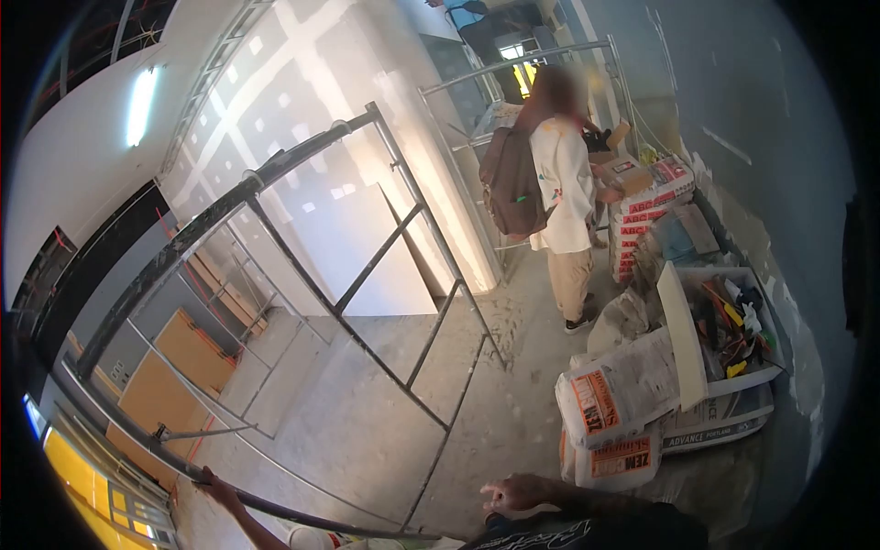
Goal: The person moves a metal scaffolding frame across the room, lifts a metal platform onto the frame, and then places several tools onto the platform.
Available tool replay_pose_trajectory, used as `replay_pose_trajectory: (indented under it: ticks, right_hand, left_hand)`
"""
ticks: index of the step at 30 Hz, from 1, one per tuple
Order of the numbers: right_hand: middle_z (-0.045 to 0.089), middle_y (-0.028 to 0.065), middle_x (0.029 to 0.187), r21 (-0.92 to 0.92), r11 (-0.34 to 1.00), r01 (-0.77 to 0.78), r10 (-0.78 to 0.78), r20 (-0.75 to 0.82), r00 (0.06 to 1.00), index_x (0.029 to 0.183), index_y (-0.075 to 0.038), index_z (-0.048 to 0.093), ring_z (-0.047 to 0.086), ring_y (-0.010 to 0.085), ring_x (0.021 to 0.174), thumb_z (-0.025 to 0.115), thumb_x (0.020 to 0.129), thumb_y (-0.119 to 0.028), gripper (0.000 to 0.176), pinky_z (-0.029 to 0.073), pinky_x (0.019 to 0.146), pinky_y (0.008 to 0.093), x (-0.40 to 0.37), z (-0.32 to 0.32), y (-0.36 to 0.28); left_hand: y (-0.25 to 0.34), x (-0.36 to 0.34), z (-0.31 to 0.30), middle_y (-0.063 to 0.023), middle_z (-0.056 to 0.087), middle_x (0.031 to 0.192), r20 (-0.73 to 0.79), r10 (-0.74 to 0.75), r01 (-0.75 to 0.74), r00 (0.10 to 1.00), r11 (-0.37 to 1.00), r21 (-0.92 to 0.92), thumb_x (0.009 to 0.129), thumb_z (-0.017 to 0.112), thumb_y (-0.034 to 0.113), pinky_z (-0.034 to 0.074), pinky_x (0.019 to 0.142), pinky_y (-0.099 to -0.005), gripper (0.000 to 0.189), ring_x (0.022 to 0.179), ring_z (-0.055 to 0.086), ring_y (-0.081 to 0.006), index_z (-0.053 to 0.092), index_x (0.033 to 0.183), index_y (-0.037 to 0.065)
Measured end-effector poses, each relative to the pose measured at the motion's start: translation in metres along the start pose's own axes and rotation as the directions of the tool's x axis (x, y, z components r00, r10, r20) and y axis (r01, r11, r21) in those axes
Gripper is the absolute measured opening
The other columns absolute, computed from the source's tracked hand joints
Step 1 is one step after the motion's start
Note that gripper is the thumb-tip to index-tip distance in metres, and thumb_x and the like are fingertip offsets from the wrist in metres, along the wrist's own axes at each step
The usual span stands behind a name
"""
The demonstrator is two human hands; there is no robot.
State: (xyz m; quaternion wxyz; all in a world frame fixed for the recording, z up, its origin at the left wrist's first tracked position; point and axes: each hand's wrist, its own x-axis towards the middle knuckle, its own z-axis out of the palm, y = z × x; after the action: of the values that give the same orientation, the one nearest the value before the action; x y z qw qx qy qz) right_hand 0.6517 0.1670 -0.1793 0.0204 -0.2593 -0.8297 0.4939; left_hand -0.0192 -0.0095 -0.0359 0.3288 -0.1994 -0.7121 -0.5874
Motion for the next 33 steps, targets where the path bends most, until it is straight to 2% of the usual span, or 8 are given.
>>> replay_pose_trajectory:
  ticks: [3,10,13,15,17,24,30,33]
  right_hand:
    - [0.067,0.0151,0.101,0.014,1.0,0.006,-0.006,-0.008,1.0,0.127,-0.006,0.05,0.064,0.0317,0.097,0.054,0.088,-0.051,0.059,0.048,0.086,0.0415,-0.002,0.002,-0.003]
    - [0.068,0.0138,0.098,-0.013,1.0,0.029,-0.029,-0.013,0.999,0.126,-0.006,0.051,0.064,0.031,0.094,0.056,0.088,-0.047,0.056,0.049,0.083,0.0384,0.004,0.006,0.004]
    - [0.068,0.0135,0.099,-0.037,0.999,0.029,-0.03,-0.014,0.999,0.127,-0.006,0.051,0.064,0.0308,0.095,0.056,0.089,-0.047,0.056,0.049,0.083,0.0387,0.002,0.005,0.0]
    - [0.068,0.0132,0.1,-0.044,0.999,0.025,-0.026,-0.015,1.0,0.127,-0.006,0.051,0.064,0.0308,0.095,0.056,0.089,-0.047,0.056,0.049,0.083,0.0388,-0.001,0.003,-0.005]
    - [0.068,0.0147,0.099,-0.034,0.999,0.0,0.0,-0.014,1.0,0.127,-0.005,0.05,0.065,0.0324,0.094,0.053,0.089,-0.05,0.06,0.048,0.085,0.042,-0.006,-0.001,-0.014]
    - [0.068,0.0147,0.102,-0.025,0.999,-0.025,0.025,0.019,1.0,0.128,-0.005,0.048,0.064,0.0324,0.095,0.053,0.089,-0.051,0.061,0.048,0.086,0.0418,-0.002,0.01,-0.01]
    - [0.066,0.0175,0.104,0.008,1.0,0.004,-0.004,0.021,1.0,0.127,-0.004,0.049,0.063,0.0333,0.097,0.054,0.088,-0.05,0.06,0.048,0.085,0.0424,-0.001,0.021,-0.011]
    - [0.066,0.0138,0.106,-0.028,1.0,-0.002,0.004,0.063,0.998,0.129,-0.008,0.049,0.062,0.0314,0.101,0.054,0.089,-0.049,0.058,0.047,0.087,0.0392,0.007,0.02,-0.011]
  left_hand:
    - [0.02,-0.009,-0.001,-0.0312,0.05,0.117,-0.001,-0.009,0.009,1.0,0.999,-0.038,0.093,0.055,0.035,0.042,0.091,-0.0434,0.061,0.106,0.052,-0.0402,0.037,0.127,-0.013]
    - [0.024,-0.007,-0.004,-0.0311,0.048,0.12,0.039,-0.064,0.064,0.997,0.998,0.019,0.093,0.055,0.035,0.042,0.092,-0.0439,0.063,0.108,0.052,-0.0402,0.035,0.13,-0.012]
    - [0.014,-0.004,-0.004,-0.0311,0.048,0.121,0.044,-0.087,0.089,0.995,0.995,-0.048,0.093,0.055,0.035,0.042,0.091,-0.0432,0.064,0.108,0.052,-0.0398,0.034,0.131,-0.012]
    - [0.002,0.004,-0.002,-0.0313,0.047,0.122,0.06,-0.034,0.032,0.998,0.999,0.022,0.093,0.055,0.035,0.044,0.09,-0.0421,0.065,0.108,0.053,-0.0392,0.033,0.132,-0.011]
    - [0.0,0.002,-0.001,-0.0312,0.047,0.122,0.039,-0.038,0.038,0.999,0.999,0.006,0.093,0.055,0.035,0.044,0.09,-0.0418,0.065,0.108,0.053,-0.0391,0.033,0.132,-0.011]
    - [0.023,-0.005,-0.006,-0.0299,0.048,0.122,0.059,-0.087,0.085,0.994,0.996,0.038,0.092,0.057,0.036,0.044,0.09,-0.0413,0.066,0.107,0.053,-0.0387,0.033,0.132,-0.011]
    - [0.014,-0.003,-0.001,-0.0304,0.049,0.121,0.019,-0.073,0.073,0.997,0.997,-0.023,0.093,0.057,0.035,0.043,0.091,-0.0424,0.064,0.11,0.052,-0.0393,0.034,0.131,-0.011]
    - [0.013,-0.004,-0.002,-0.0305,0.05,0.121,0.025,-0.01,0.011,1.0,1.0,-0.029,0.093,0.056,0.036,0.043,0.092,-0.0431,0.063,0.111,0.052,-0.0396,0.035,0.13,-0.011]
